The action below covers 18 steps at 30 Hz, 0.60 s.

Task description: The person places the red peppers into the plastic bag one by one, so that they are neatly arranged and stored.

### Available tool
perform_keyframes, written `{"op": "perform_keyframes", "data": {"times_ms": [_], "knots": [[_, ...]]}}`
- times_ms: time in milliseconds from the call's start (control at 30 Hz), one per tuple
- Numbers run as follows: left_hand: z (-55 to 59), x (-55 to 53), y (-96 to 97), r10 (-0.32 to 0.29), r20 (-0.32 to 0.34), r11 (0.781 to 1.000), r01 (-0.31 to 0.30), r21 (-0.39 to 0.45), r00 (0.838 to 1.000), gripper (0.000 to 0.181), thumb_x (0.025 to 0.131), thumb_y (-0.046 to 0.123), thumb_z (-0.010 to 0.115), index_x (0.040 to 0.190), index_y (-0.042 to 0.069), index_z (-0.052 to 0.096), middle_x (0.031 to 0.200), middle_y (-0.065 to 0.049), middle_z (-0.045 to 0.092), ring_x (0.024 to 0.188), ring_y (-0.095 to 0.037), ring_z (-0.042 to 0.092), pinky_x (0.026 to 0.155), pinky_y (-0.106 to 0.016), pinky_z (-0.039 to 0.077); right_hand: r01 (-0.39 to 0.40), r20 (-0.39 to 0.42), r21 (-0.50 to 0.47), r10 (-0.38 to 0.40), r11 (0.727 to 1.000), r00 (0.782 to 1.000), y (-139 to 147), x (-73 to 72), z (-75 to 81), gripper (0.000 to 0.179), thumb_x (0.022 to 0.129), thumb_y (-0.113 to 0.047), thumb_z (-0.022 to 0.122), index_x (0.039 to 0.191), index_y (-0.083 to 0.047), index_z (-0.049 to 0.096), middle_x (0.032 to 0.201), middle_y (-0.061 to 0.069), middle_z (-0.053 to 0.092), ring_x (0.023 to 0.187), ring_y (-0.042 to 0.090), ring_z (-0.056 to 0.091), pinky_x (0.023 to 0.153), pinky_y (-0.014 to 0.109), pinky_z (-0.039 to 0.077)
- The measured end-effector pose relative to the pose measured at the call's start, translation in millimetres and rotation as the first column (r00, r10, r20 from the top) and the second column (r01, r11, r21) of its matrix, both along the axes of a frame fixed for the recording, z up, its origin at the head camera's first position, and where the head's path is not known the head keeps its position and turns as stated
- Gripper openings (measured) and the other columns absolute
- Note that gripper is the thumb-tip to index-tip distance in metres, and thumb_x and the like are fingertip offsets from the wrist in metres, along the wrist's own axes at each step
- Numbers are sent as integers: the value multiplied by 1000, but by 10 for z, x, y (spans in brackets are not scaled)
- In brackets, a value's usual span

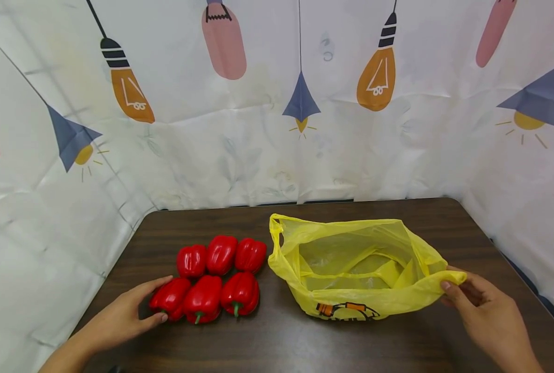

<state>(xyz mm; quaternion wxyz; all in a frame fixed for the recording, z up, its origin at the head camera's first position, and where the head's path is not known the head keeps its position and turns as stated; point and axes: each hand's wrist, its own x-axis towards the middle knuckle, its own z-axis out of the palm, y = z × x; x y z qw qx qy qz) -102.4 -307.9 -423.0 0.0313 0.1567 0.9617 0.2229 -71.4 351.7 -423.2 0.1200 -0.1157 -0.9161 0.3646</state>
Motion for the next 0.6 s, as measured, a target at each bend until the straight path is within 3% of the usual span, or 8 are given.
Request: {"op": "perform_keyframes", "data": {"times_ms": [267,600], "knots": [[24,-21,-33,12,49,999,-14,44,999,78,84,41,85,148,11,52,142,-10,58,129,-36,56,101,-58,48,-1,15,-15,1,1000,1000,-1,-13,-8,60,108,-33,53,148,11,42,119,36,64,67,1,68,53,18,54],[-9,-37,-56,17,91,996,-24,83,996,77,85,42,84,148,12,51,142,-7,58,129,-34,56,102,-57,48,4,15,-5,-4,1000,1000,1,-31,-32,59,108,-31,53,146,13,43,113,35,67,65,-2,66,52,18,53]]}}
